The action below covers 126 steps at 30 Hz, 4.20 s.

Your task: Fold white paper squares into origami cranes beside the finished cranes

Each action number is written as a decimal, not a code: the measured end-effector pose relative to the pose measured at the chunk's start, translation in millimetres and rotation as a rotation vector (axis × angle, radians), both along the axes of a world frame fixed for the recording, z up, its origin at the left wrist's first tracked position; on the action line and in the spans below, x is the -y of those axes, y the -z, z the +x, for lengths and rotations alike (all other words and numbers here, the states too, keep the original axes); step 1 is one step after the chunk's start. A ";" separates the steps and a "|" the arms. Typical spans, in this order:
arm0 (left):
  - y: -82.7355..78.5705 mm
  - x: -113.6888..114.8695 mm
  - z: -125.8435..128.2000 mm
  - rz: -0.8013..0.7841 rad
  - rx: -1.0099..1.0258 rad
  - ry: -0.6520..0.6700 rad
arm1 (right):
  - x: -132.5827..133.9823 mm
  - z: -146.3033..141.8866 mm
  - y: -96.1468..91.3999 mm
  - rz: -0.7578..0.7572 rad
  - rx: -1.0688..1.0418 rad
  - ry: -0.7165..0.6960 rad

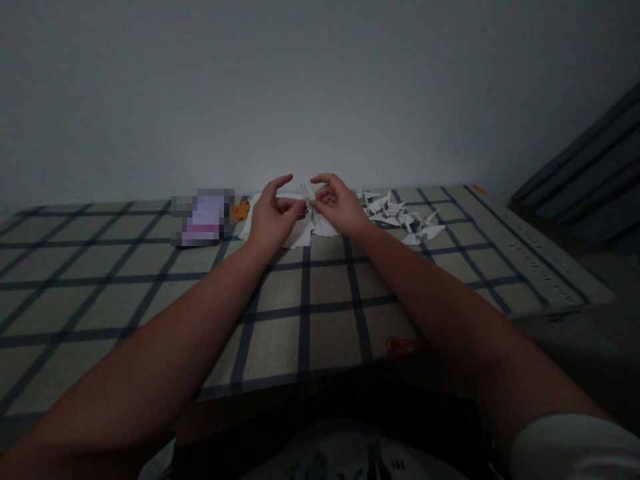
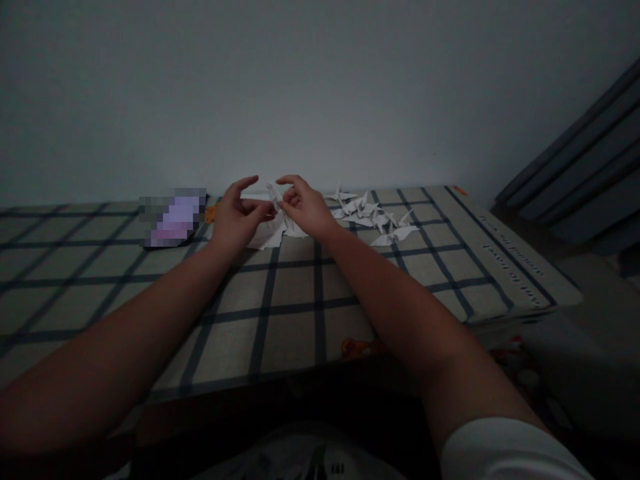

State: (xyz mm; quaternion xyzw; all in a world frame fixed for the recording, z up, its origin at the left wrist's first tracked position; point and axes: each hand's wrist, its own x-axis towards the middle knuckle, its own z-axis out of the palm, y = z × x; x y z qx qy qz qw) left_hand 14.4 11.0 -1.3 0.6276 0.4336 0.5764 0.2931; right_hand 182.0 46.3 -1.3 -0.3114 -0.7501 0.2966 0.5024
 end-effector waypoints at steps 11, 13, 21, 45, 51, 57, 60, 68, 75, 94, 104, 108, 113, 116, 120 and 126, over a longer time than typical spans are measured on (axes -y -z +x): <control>5.0 -15.5 -6.1 -0.171 0.259 0.173 | -6.8 -5.6 -0.6 -0.229 -0.275 -0.146; 4.0 -12.6 -5.0 -0.220 0.263 0.234 | -4.9 -5.6 -2.5 -0.241 -0.278 -0.156; 3.2 -13.9 -5.3 -0.182 0.219 0.157 | -4.3 -6.0 -1.8 -0.272 -0.293 -0.178; 5.3 -11.1 -4.8 -0.125 0.122 0.030 | -4.2 0.0 -3.9 0.133 0.041 0.207; 7.5 -9.4 -3.1 -0.131 0.171 0.122 | 1.7 4.8 -9.1 0.200 0.117 0.168; 6.9 -8.6 -2.7 -0.119 0.196 0.124 | 1.1 6.8 -7.9 0.227 0.163 0.126; 4.6 -7.4 -2.5 -0.122 0.168 0.102 | -0.8 7.7 -6.0 0.226 0.173 0.088; 2.7 -6.6 -5.1 -0.099 0.121 0.067 | -4.7 7.3 -1.1 0.280 0.150 0.047; 5.1 -9.9 -6.7 -0.093 0.094 0.029 | -4.7 6.8 -2.0 0.294 0.165 0.052; 3.0 -6.9 -4.6 -0.100 0.169 0.046 | -0.6 5.1 -4.0 0.287 0.156 0.073; 4.4 -7.9 -3.0 -0.077 0.201 0.069 | -1.2 4.2 -4.8 0.277 0.143 0.073; 6.8 -10.4 -4.1 -0.033 0.192 0.058 | -1.1 2.3 -3.8 0.272 0.110 0.091; 4.5 -10.1 -5.3 -0.027 0.092 -0.040 | 0.6 -1.5 -2.8 0.204 0.070 0.147; 3.4 -9.7 -5.6 -0.012 0.023 -0.062 | 1.7 -4.2 -1.5 0.095 0.055 0.115; 6.2 -12.0 -5.9 0.033 0.020 -0.059 | 2.2 -8.3 1.3 -0.035 -0.038 0.048; 7.1 -11.6 -9.1 0.178 -0.166 -0.068 | 0.4 -9.5 -2.1 -0.107 -0.130 -0.010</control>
